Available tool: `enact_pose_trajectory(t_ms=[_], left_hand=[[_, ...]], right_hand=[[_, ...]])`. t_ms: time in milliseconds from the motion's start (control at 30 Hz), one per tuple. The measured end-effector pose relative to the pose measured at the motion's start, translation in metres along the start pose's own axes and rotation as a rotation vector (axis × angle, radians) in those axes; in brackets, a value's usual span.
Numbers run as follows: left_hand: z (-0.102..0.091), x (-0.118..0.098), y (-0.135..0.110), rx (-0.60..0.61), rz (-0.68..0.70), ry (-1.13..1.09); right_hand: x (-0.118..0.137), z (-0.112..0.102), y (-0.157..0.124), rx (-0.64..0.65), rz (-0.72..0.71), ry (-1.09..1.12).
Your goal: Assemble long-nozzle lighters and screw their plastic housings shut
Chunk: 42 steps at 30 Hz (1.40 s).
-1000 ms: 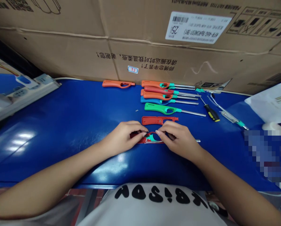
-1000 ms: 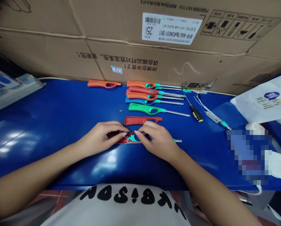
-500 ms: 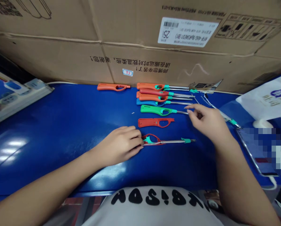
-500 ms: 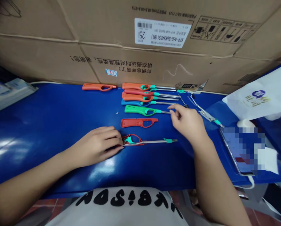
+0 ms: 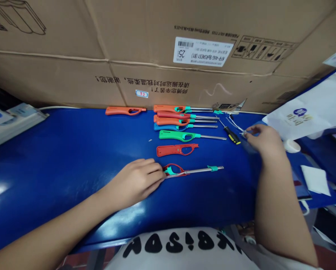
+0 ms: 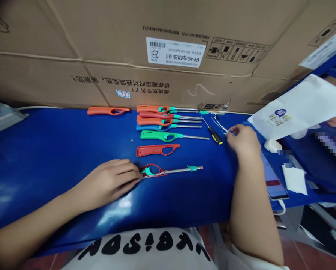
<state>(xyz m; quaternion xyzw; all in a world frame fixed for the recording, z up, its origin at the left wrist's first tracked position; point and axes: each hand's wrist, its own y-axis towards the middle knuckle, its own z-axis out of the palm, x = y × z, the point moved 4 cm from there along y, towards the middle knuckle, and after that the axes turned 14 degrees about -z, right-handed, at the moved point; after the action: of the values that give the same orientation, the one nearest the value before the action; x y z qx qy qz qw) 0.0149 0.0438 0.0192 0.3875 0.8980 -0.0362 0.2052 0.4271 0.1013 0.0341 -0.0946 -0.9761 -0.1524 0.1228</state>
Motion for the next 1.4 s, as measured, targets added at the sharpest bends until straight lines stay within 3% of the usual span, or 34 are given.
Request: enact_pose_trajectory(t_ms=[167, 467, 667, 733, 800, 867, 967, 1067, 1267, 1400], left_hand=[[0.001, 0.001, 0.001, 0.002, -0.004, -0.041], [0.000, -0.001, 0.001, -0.010, 0.000, -0.052], [0.001, -0.003, 0.003, -0.041, -0.011, -0.099], [0.003, -0.003, 0.004, -0.048, -0.020, -0.128], [0.004, -0.002, 0.005, -0.053, -0.027, -0.159], [0.006, -0.002, 0.005, -0.059, -0.030, -0.191], [0.008, -0.002, 0.005, -0.075, -0.033, -0.250], [0.008, -0.005, 0.004, -0.113, -0.047, -0.340], [-0.003, -0.004, 0.004, -0.303, -0.160, -0.452], [-0.005, 0.001, 0.003, -0.322, -0.260, -0.499]], right_hand=[[-0.023, 0.007, 0.003, 0.102, 0.133, 0.012], [-0.002, 0.009, -0.002, 0.161, 0.154, 0.014], [0.051, 0.005, -0.011, -0.049, -0.048, 0.050], [0.081, 0.005, -0.019, -0.170, -0.254, 0.158], [0.110, 0.009, -0.031, -0.186, -0.363, 0.329], [0.133, 0.016, -0.045, -0.114, -0.339, 0.630], [0.166, 0.032, -0.069, 0.230, -0.212, 1.119], [0.185, 0.038, -0.088, 0.429, -0.133, 1.316], [0.191, 0.045, -0.098, 0.523, -0.130, 1.431], [0.191, 0.048, -0.100, 0.522, -0.182, 1.453]])
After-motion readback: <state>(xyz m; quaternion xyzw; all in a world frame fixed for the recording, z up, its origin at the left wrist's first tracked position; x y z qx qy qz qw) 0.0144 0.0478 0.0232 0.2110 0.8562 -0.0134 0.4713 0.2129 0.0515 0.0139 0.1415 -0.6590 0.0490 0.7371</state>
